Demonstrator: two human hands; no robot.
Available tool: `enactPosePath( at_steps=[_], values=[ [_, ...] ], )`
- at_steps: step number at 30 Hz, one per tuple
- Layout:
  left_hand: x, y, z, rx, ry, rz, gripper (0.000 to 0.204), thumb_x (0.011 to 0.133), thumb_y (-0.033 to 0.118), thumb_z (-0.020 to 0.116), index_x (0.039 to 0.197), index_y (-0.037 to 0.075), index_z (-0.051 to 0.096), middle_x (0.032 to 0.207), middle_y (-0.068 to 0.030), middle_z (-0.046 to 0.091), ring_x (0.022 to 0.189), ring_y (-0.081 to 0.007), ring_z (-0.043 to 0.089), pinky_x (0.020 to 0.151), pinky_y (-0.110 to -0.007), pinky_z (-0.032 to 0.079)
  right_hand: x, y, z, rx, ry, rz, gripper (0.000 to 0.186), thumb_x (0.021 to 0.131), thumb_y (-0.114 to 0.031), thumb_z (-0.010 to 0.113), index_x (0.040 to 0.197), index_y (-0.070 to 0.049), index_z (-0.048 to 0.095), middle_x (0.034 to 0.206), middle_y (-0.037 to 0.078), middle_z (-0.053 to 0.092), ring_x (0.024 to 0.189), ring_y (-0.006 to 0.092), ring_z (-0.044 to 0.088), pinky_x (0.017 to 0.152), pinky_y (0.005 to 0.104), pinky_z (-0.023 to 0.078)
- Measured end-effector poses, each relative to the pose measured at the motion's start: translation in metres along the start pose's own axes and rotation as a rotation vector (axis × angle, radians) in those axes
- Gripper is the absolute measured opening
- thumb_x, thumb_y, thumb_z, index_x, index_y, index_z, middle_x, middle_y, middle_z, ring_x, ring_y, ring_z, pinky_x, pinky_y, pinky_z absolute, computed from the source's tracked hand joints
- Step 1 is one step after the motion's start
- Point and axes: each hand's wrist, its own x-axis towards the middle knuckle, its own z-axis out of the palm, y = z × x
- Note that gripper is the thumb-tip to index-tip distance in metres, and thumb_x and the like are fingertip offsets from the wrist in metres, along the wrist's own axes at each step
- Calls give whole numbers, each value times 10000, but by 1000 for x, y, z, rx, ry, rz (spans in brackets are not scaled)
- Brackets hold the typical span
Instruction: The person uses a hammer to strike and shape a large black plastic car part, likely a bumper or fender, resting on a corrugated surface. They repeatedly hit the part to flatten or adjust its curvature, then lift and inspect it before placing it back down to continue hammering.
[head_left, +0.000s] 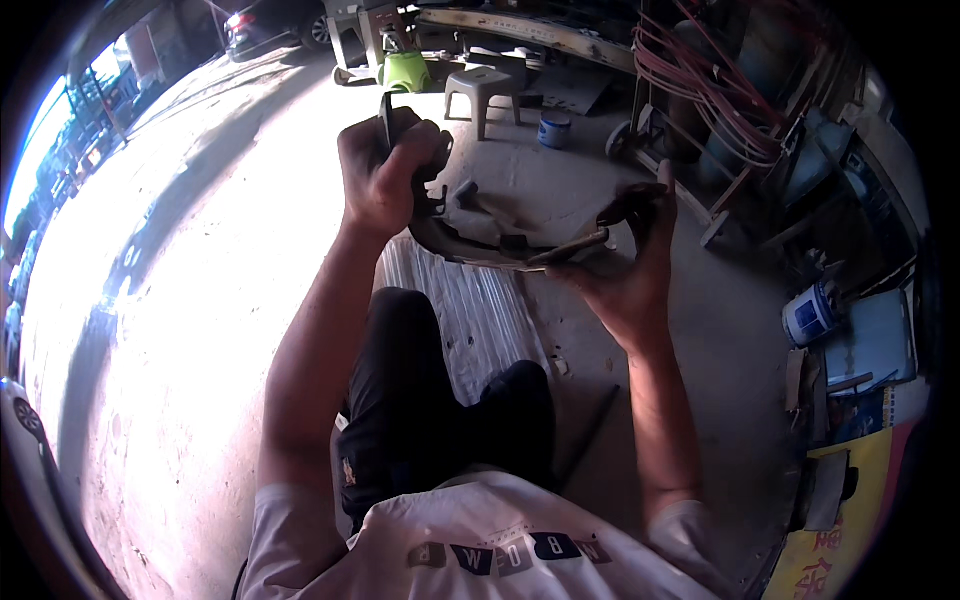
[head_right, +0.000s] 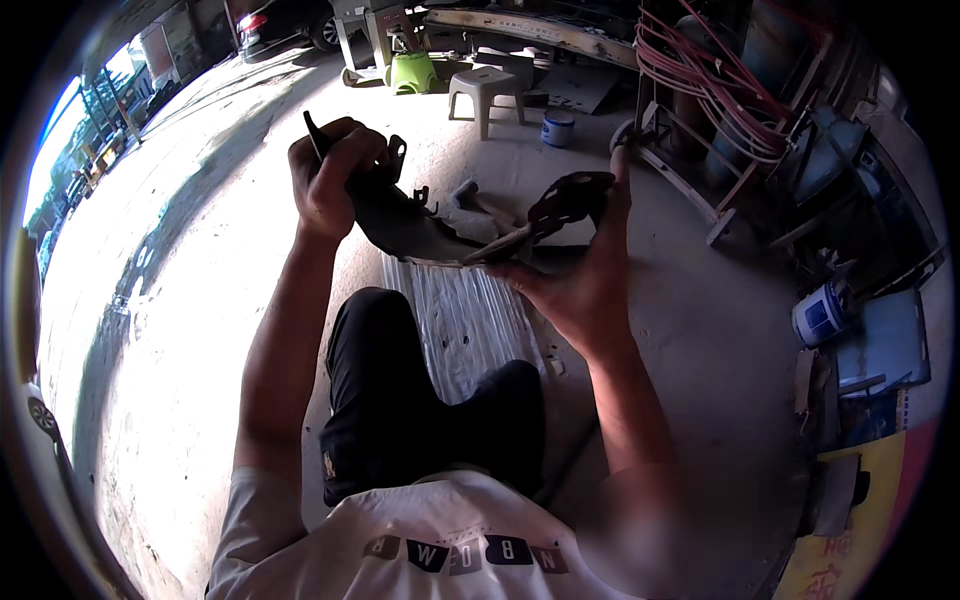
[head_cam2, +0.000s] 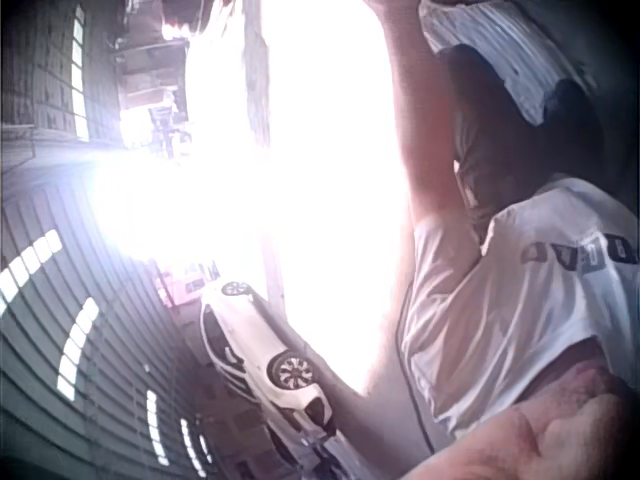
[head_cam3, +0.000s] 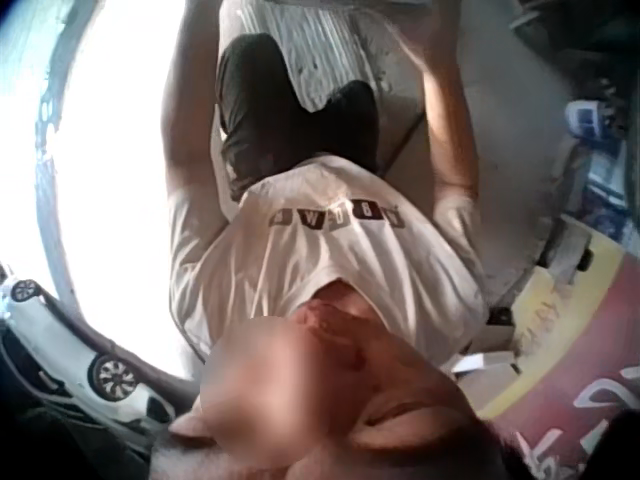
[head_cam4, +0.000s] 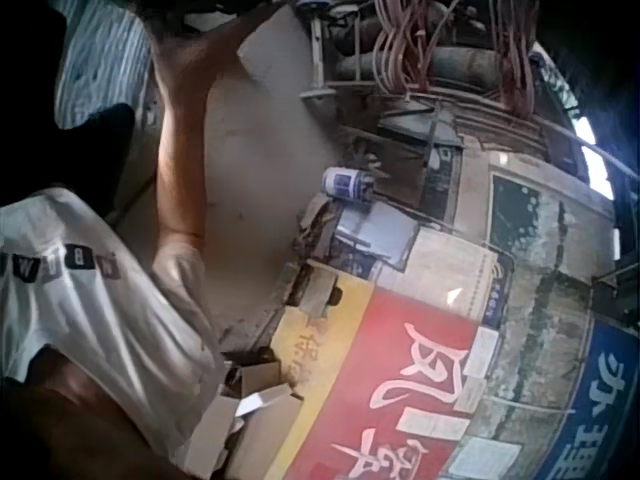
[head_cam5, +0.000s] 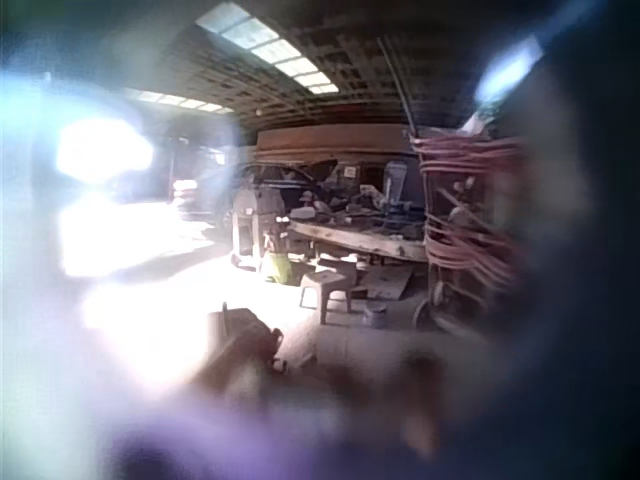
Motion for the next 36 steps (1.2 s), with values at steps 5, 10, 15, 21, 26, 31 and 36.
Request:
enactPosePath(
  at_steps=[5,10,15,21,26,31,36],
  values=[
    [0,0,11,-85,46,-77,287,863,182,580,658,-16,550,594,-33,525,533,-98,479,498,-265,389,16,26,-4,-56,33,-1,1174,452,-351,985,1368,0,341,1145,139,566,1067,258,595,953,375,485],
    [-26,9,13,13,-42,-67,299,871,174,551,658,-34,582,604,-41,548,576,-108,499,534,-273,394,-12,8,-13,15,51,147,987,405,-135,987,1202,-59,409,1089,75,509,1018,184,551,919,334,494],
    [-52,30,20,99,-153,-83,297,885,168,503,697,-45,591,657,-62,565,626,-131,513,581,-274,393,-46,20,-26,55,99,126,1062,387,-331,1013,1216,-45,413,1094,89,549,1026,216,581,894,362,492],
    [-63,27,7,34,-207,65,411,922,274,499,644,-30,512,625,-104,514,597,-209,484,579,-337,379,-71,33,-13,259,103,36,1033,399,-340,1012,1198,-51,425,1066,87,527,994,229,576,856,378,500],
    [-56,16,4,-39,-198,96,511,983,389,473,600,61,391,591,-75,442,555,-214,417,577,-369,375,-52,26,-9,331,154,-56,1019,424,-293,1010,1215,-69,409,1046,84,520,996,238,585,832,369,510],
    [-56,9,3,-29,-187,33,505,985,484,357,649,108,377,631,-46,387,635,-213,371,636,-371,322,-70,17,-8,340,126,95,1007,462,-236,997,1254,-73,395,1057,92,525,1004,255,592,835,383,515],
    [-76,-16,-24,-110,-97,66,422,909,330,528,671,-18,504,679,-128,519,694,-292,528,657,-401,432,-76,11,18,114,8,146,1024,458,-221,987,1271,-66,384,1110,103,518,1005,248,595,838,394,518]
  ],
)
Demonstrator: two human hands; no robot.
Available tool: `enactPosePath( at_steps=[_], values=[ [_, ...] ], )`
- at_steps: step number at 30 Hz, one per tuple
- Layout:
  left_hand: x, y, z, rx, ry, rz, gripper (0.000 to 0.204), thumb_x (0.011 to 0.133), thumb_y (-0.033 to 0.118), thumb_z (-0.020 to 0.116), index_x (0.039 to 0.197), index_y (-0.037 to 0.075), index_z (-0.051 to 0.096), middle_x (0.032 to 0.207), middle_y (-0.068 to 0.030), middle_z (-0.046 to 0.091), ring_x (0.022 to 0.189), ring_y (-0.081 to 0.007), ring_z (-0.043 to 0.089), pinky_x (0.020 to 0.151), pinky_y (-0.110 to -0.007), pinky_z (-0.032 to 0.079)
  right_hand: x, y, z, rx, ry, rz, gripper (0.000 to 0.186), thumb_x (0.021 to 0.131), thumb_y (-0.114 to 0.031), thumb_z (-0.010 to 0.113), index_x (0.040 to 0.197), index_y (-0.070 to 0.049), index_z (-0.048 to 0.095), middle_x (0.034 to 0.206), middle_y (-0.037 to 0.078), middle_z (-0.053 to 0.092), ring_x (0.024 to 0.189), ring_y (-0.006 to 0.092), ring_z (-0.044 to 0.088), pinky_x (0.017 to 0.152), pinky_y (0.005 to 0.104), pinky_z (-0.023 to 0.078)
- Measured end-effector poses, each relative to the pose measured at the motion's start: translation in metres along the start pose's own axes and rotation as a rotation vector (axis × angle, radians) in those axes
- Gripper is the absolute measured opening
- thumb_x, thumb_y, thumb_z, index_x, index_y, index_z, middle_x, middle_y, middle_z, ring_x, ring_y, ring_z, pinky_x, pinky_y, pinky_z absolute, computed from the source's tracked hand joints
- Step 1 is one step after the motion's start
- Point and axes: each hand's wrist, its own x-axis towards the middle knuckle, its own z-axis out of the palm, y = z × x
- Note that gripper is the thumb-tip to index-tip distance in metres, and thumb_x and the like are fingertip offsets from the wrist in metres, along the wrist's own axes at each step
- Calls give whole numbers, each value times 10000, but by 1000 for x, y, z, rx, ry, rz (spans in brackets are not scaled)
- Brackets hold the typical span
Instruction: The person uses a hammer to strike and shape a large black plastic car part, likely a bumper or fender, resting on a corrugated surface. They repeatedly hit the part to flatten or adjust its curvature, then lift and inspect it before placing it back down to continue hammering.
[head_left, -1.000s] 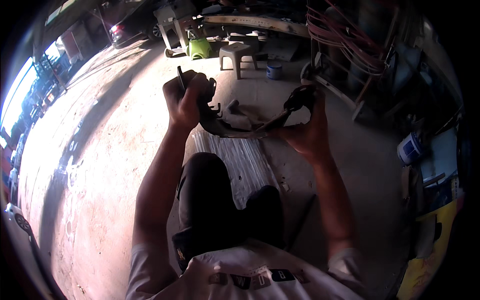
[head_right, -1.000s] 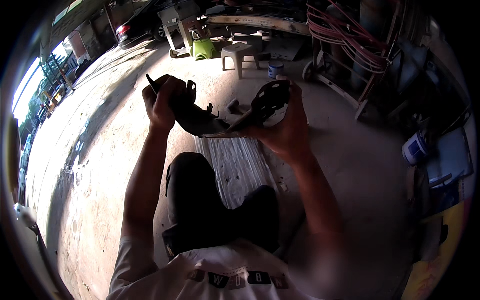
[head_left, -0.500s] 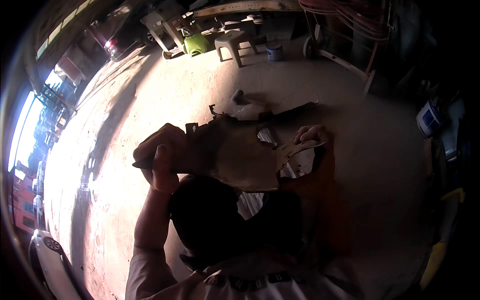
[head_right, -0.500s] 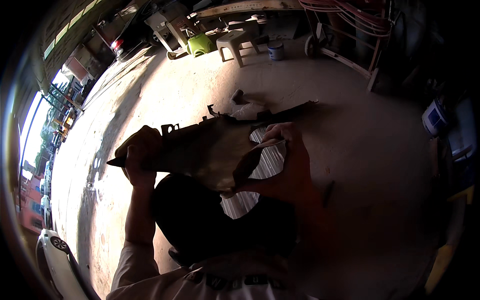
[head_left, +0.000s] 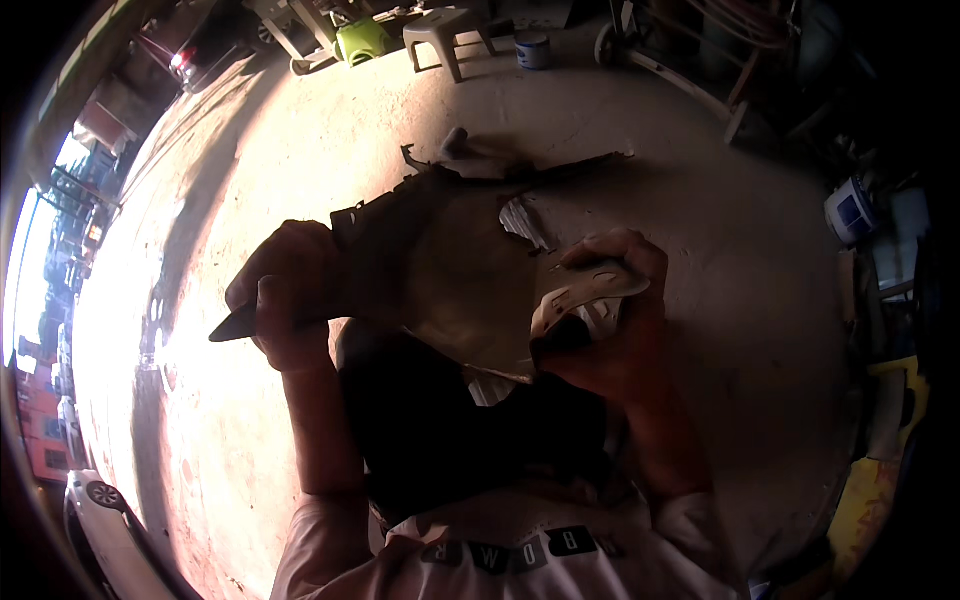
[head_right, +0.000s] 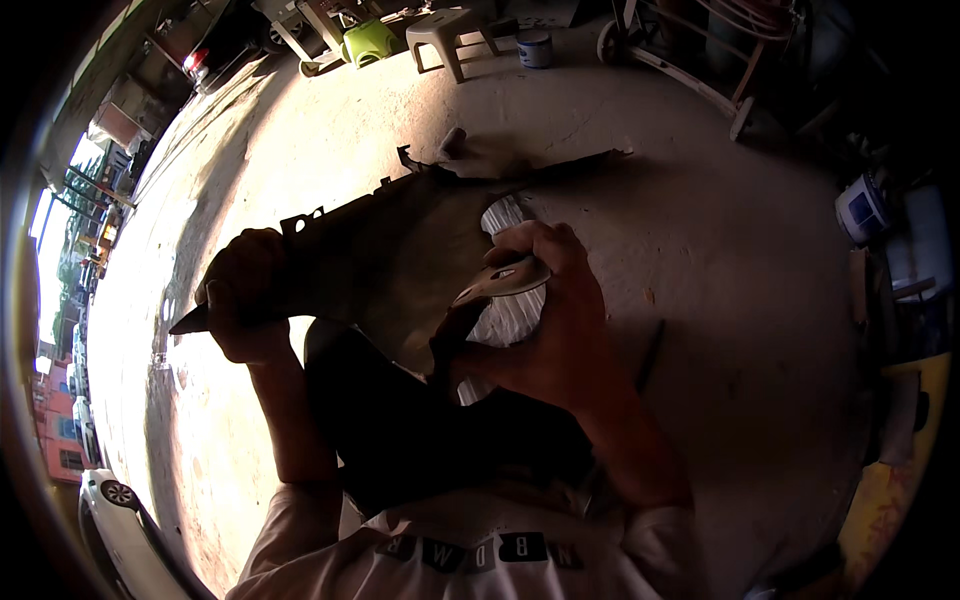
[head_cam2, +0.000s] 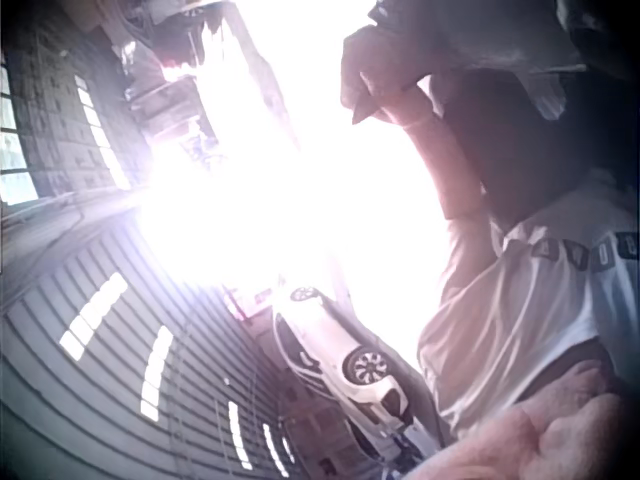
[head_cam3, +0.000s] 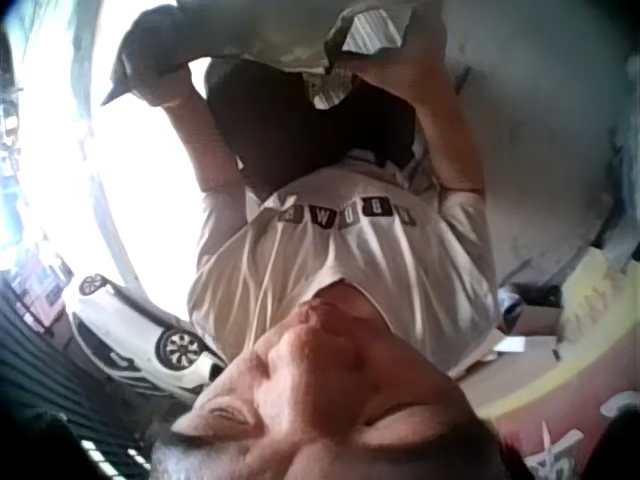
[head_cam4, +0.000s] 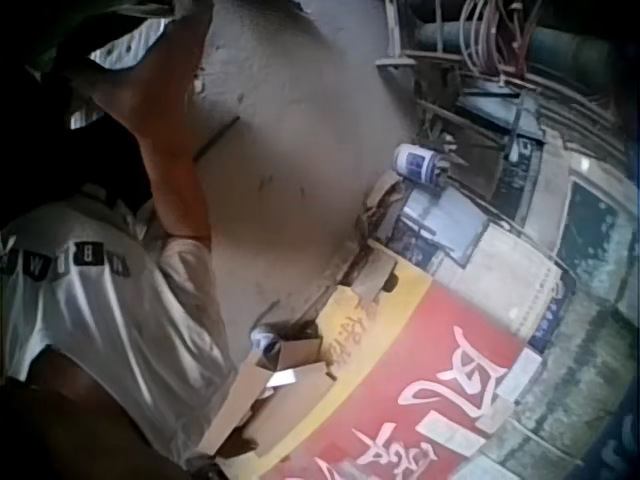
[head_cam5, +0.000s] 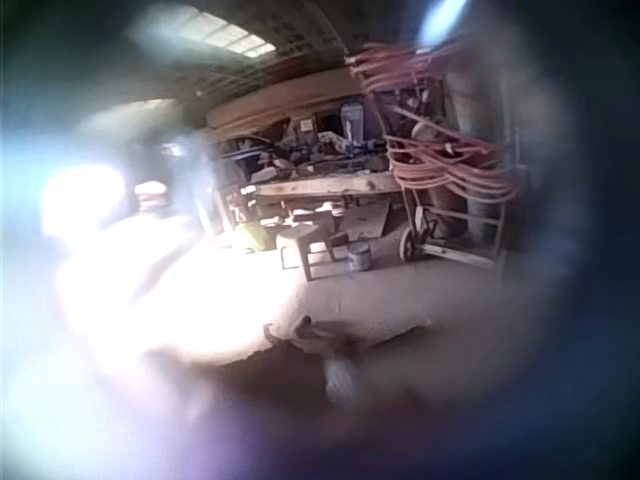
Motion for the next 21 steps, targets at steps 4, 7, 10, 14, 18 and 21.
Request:
enactPosePath(
  at_steps=[4,7,10,14,18,21],
  values=[
    [-22,-24,-16,-22,41,28,384,897,299,516,669,-7,481,660,-131,506,668,-289,521,642,-401,431,8,28,15,-33,33,-123,1018,467,-235,981,1275,-68,386,1107,100,521,1015,255,594,854,402,521],
    [-19,-22,-12,9,121,81,396,910,309,522,660,8,459,646,-118,488,660,-274,518,630,-393,429,17,35,21,49,34,-211,1005,484,-247,979,1271,-64,382,1086,103,524,1018,266,591,871,412,525],
    [-19,-25,-8,88,108,71,457,977,400,405,627,108,368,616,-47,371,641,-239,405,627,-379,367,24,39,19,-18,6,-250,973,501,-237,975,1249,-61,379,1076,108,521,1020,270,588,877,419,530],
    [-12,-30,-26,13,-71,60,474,878,429,567,660,16,485,707,-135,549,684,-265,553,630,-358,455,20,39,23,10,-2,-247,934,504,-224,972,1213,-63,385,1075,108,520,1013,268,589,867,419,533],
    [-1,-13,-24,175,-226,-65,583,720,561,669,732,-13,565,823,-186,613,766,-296,613,706,-359,498,24,33,7,-67,-44,-205,898,483,-232,978,1159,-59,413,1084,110,522,1008,262,596,860,414,534],
    [-7,-15,-19,135,-228,-35,541,724,507,676,755,-24,580,813,-182,609,780,-313,614,734,-385,506,24,22,7,188,-21,-153,865,476,-254,984,1113,-52,435,1104,117,525,996,257,608,871,419,529]
  ],
)
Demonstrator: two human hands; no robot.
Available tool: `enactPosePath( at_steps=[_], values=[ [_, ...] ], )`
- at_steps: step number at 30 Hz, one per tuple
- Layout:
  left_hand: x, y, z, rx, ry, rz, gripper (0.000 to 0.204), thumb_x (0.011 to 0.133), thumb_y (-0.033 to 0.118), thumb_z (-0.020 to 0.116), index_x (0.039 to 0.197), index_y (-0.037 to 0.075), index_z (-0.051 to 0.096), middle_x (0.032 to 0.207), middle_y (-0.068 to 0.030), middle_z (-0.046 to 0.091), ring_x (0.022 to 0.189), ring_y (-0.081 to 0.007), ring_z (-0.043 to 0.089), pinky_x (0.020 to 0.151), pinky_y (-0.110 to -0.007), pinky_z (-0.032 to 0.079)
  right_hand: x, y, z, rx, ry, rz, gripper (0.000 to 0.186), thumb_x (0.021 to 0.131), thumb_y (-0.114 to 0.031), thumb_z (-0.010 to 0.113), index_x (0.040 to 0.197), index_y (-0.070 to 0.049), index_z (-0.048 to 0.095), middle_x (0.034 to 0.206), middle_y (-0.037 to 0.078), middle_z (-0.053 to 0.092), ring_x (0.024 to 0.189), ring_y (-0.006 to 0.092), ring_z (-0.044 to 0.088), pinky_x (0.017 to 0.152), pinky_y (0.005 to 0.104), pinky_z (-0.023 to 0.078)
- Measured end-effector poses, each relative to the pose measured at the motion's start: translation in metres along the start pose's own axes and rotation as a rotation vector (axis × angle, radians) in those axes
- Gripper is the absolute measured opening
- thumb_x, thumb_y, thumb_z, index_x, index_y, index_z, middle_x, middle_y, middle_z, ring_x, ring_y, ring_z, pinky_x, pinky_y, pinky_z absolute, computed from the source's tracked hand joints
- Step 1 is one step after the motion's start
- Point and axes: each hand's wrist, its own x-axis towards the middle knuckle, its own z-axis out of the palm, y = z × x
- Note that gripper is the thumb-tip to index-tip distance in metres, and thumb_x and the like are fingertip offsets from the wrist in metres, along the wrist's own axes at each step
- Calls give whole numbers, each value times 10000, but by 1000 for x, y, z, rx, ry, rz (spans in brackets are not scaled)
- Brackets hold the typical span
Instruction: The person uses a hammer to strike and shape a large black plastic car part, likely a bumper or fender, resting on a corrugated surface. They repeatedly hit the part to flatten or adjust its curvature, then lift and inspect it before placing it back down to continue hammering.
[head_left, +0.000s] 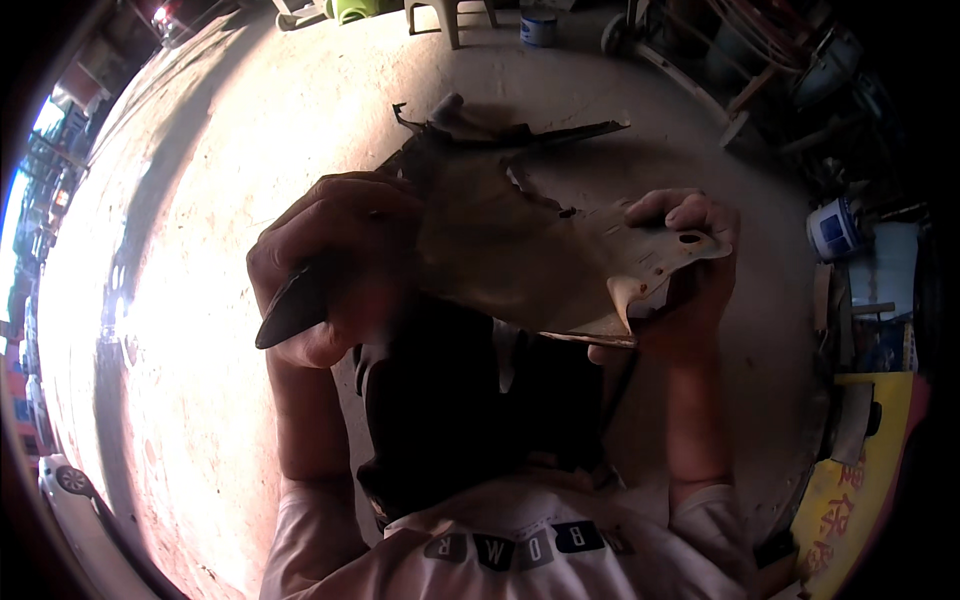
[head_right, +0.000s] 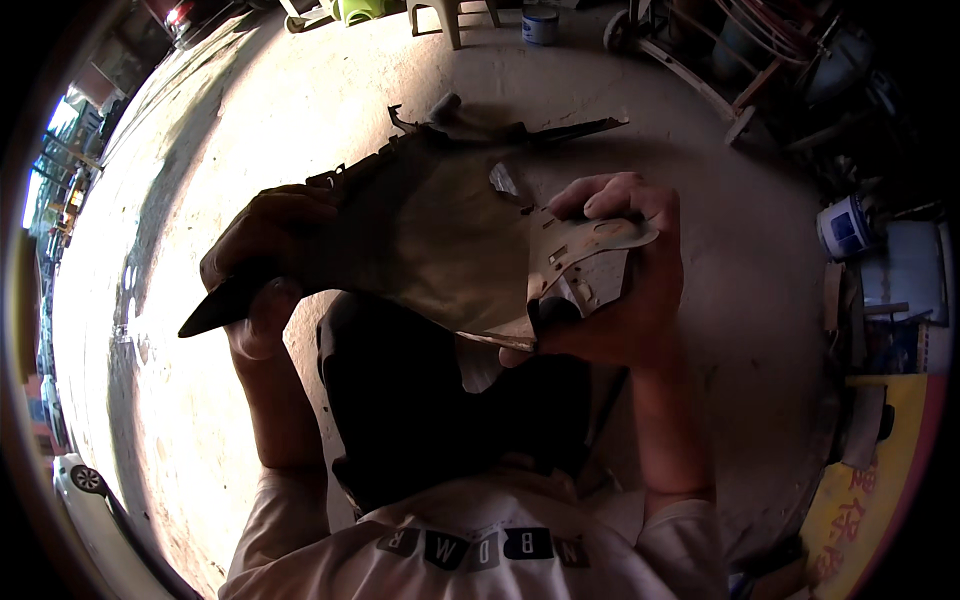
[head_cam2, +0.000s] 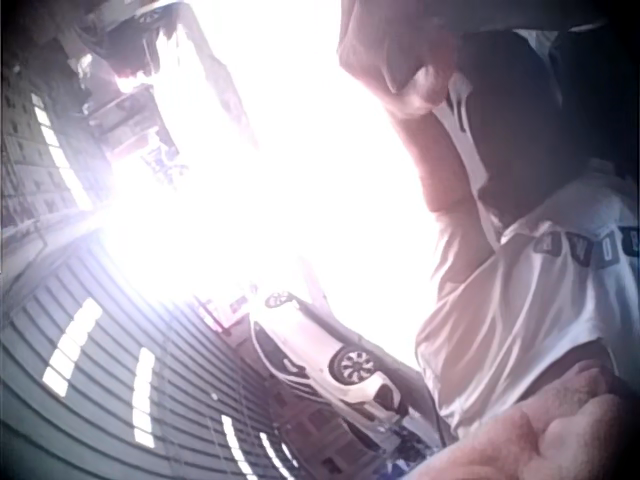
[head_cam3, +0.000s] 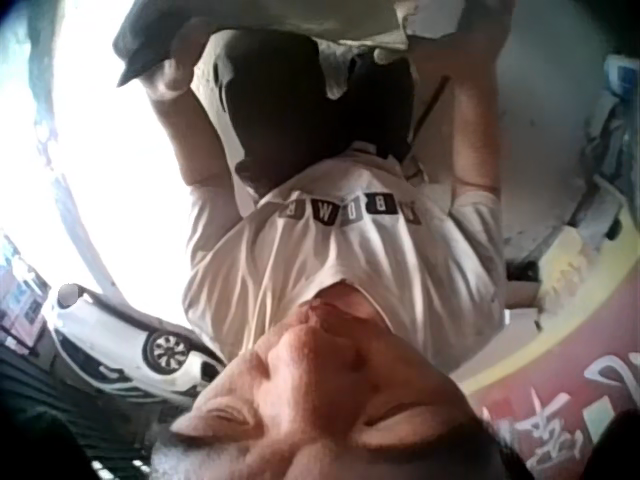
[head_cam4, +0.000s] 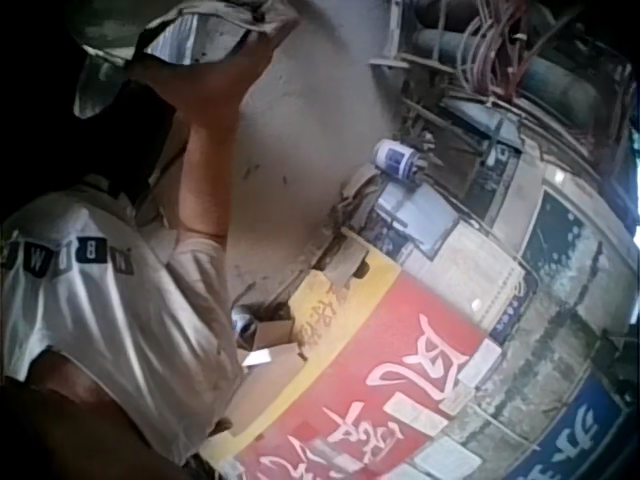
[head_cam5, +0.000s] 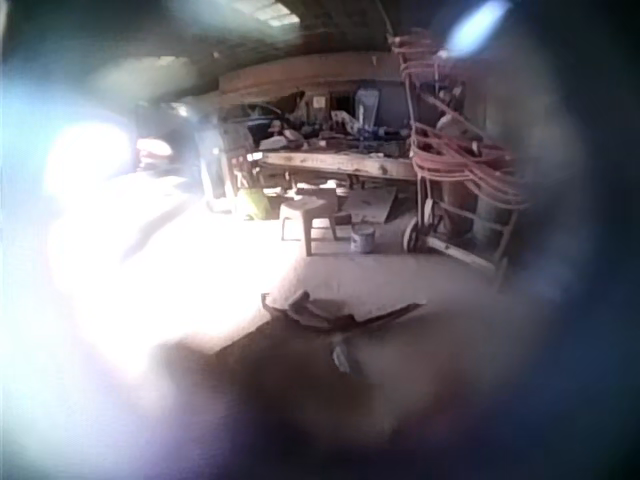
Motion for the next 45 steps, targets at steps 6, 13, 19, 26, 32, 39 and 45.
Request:
enactPosePath(
  at_steps=[6,13,19,26,32,39,45],
  values=[
    [-15,-5,5,-67,118,74,337,792,309,644,732,-8,547,743,-152,576,741,-303,586,722,-406,496,-28,-3,-10,-247,26,50,750,625,-561,860,1022,-69,456,939,106,598,894,238,622,860,415,500],
    [-23,-2,9,-18,248,70,329,811,265,660,692,33,460,705,-124,538,720,-298,566,666,-406,480,-45,-9,-3,-264,99,136,754,678,-684,776,999,-79,461,902,110,612,892,249,620,873,424,471],
    [-22,5,19,117,222,20,355,833,320,599,680,54,420,690,-121,502,705,-312,538,660,-426,454,-61,-6,-5,-258,137,132,743,665,-643,806,1011,-82,464,928,117,623,902,262,632,884,435,466],
    [-20,7,16,141,197,-57,511,903,511,435,658,64,401,684,-130,470,698,-328,484,710,-458,419,-53,5,-5,-190,102,32,723,644,-549,868,1023,-79,471,930,124,650,877,275,654,861,438,491],
    [1,-7,10,-77,27,16,440,814,435,688,693,74,468,780,-168,580,743,-306,586,680,-401,497,-40,1,-13,-139,54,79,602,689,-531,838,966,-107,513,917,128,659,876,274,657,857,430,489],
    [-6,5,8,109,-42,-189,549,708,603,737,861,124,515,1253,-290,498,1105,-413,564,954,-493,465,-41,-3,-21,38,99,200,372,893,-464,639,811,-111,552,877,149,693,890,286,662,851,433,483],
    [-5,-14,-1,62,-90,-84,521,609,368,878,916,151,518,1427,-306,364,1258,-410,488,1048,-492,421,-41,-10,-28,-6,50,248,367,914,-441,607,755,-121,521,877,134,698,892,284,663,869,451,469]
  ],
)
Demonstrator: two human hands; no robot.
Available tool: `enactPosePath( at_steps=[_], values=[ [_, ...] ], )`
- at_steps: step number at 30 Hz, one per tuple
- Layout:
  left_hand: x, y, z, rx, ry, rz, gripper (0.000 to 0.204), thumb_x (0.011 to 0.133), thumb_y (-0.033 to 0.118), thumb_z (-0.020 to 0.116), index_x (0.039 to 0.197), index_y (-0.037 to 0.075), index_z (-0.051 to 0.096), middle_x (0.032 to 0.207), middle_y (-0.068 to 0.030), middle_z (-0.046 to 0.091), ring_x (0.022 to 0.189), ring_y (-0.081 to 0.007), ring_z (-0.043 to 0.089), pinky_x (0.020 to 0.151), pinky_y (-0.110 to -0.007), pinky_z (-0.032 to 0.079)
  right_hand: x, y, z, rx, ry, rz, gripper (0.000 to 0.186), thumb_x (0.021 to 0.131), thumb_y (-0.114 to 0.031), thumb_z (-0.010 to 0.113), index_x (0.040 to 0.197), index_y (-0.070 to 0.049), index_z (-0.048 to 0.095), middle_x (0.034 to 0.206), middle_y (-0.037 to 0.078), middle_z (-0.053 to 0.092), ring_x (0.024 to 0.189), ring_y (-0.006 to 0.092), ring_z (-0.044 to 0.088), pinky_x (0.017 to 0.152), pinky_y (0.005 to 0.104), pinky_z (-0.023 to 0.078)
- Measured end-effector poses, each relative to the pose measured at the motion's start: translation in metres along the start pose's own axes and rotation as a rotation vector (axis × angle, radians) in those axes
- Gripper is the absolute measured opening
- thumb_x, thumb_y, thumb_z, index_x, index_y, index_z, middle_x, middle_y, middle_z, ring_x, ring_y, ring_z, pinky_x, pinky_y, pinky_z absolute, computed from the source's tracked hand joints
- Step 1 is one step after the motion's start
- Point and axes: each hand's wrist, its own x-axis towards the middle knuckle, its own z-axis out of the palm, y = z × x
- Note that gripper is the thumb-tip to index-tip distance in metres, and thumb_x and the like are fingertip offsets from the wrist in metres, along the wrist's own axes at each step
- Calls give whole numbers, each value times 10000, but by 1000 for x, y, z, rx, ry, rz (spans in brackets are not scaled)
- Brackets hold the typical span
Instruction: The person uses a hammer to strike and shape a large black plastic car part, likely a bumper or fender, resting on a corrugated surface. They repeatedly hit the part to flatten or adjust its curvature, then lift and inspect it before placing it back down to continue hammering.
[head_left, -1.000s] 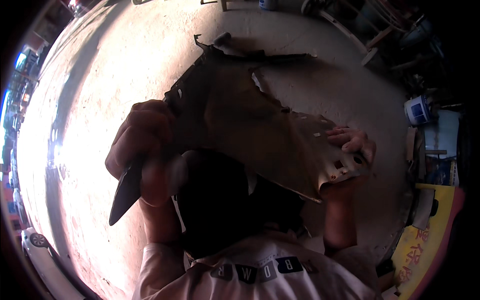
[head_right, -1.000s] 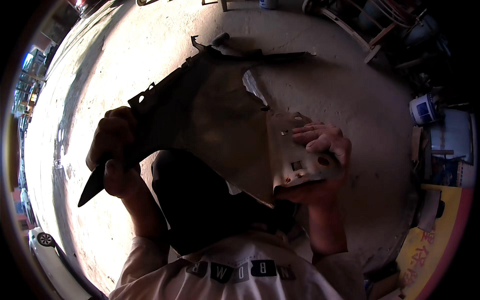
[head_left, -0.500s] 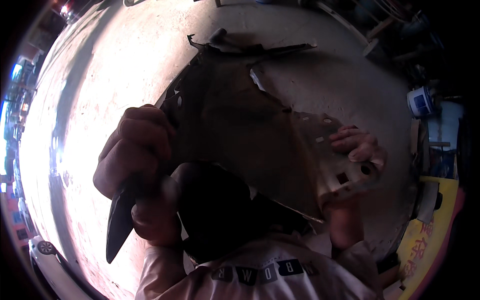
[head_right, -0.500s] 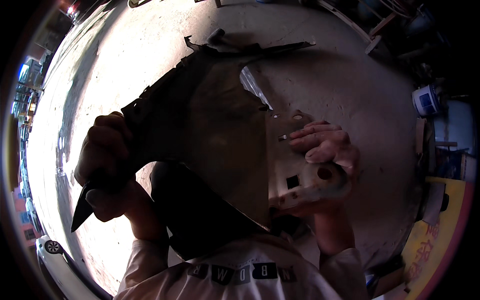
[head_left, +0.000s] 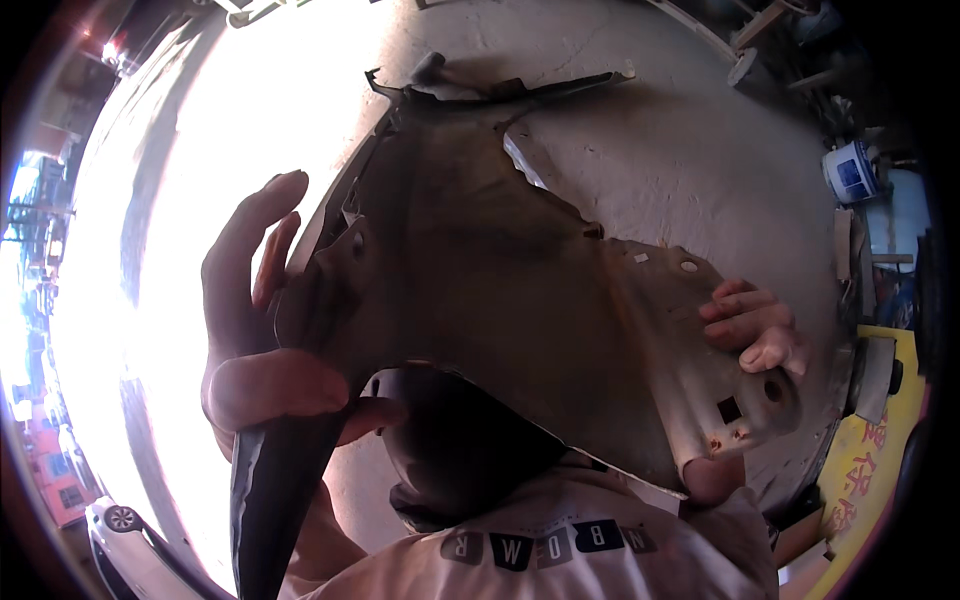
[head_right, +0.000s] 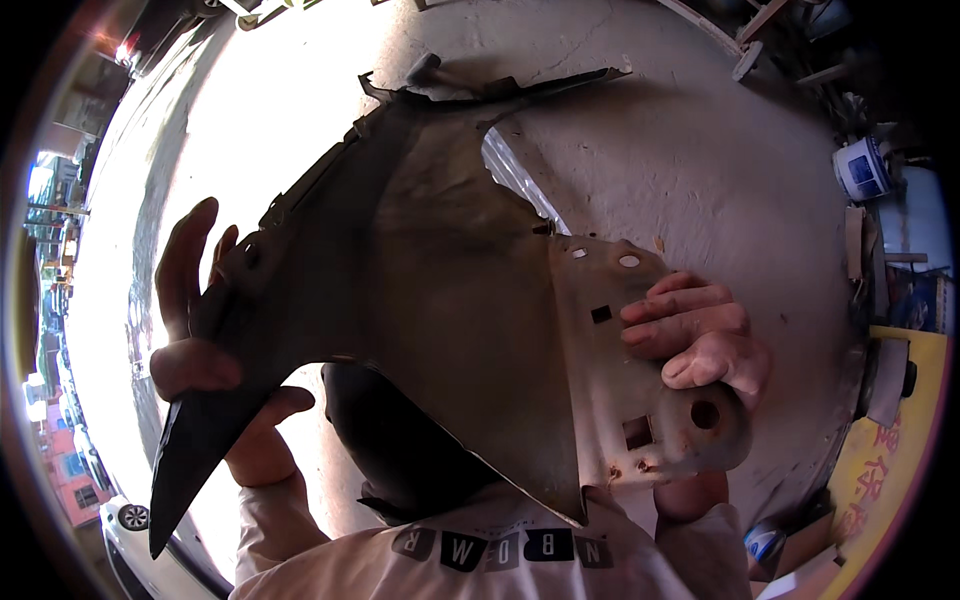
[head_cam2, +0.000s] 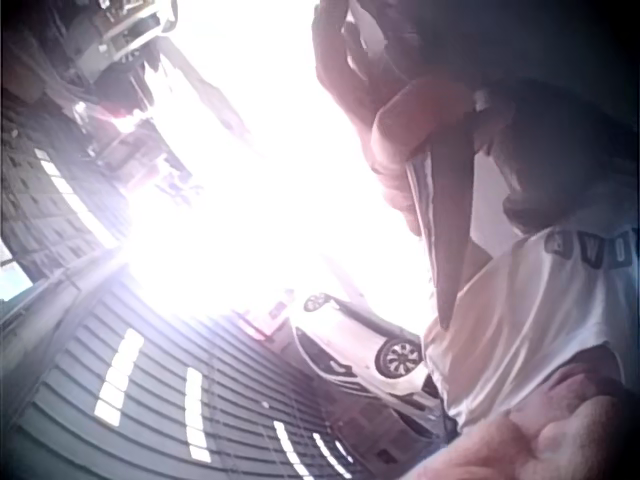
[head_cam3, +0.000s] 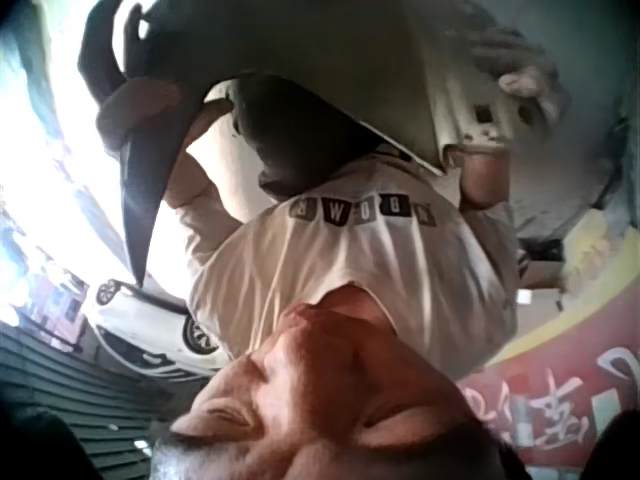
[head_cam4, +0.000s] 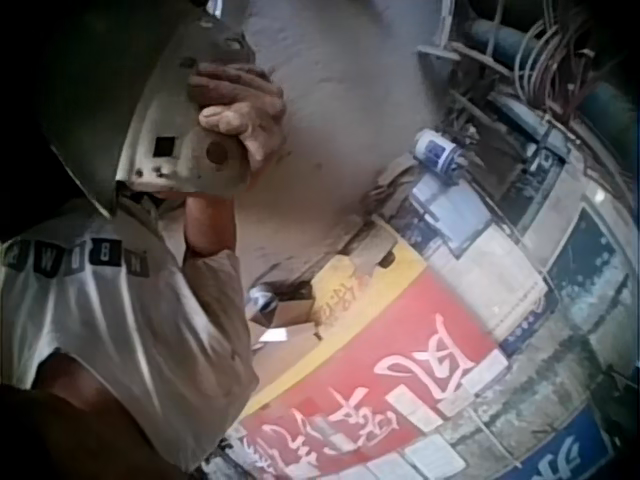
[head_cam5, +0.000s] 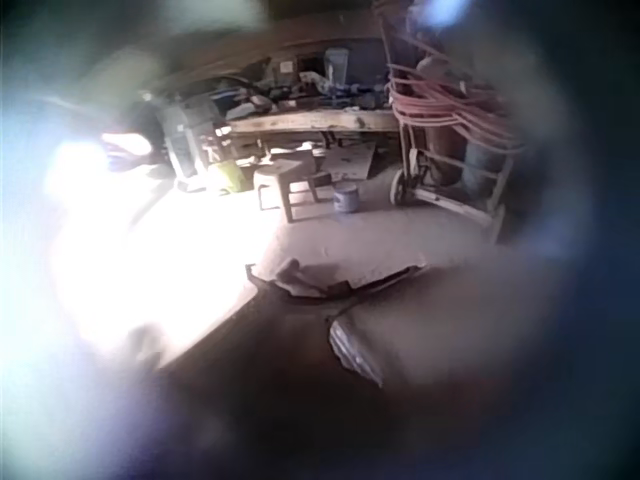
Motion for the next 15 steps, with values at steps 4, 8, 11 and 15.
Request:
enactPosePath(
  at_steps=[4,8,11,15],
  values=[
    [-4,-11,1,-12,-31,22,487,660,263,835,1006,119,525,1352,-286,422,1193,-386,530,1000,-456,452,0,-16,8,-83,19,82,351,907,-422,629,757,-131,502,877,119,687,887,273,662,879,454,463],
    [11,-2,-12,82,-76,7,471,710,157,791,1097,87,531,1277,-266,479,1127,-363,573,953,-421,483,7,-15,16,-30,-2,70,351,905,-418,638,758,-136,488,872,106,678,877,269,660,860,456,471],
    [14,-5,-4,113,-101,-44,472,748,78,758,1165,64,536,1221,-251,522,1078,-346,604,917,-394,506,11,-10,1,-6,-150,37,345,905,-424,632,776,-121,531,892,105,682,855,264,660,805,442,493],
    [30,1,-1,217,-165,-90,492,799,-27,714,1256,32,543,1147,-232,579,1013,-322,646,869,-359,536,37,-16,-16,-54,-476,18,296,903,-355,655,939,-96,517,964,166,672,895,298,638,807,447,479]
  ],
)
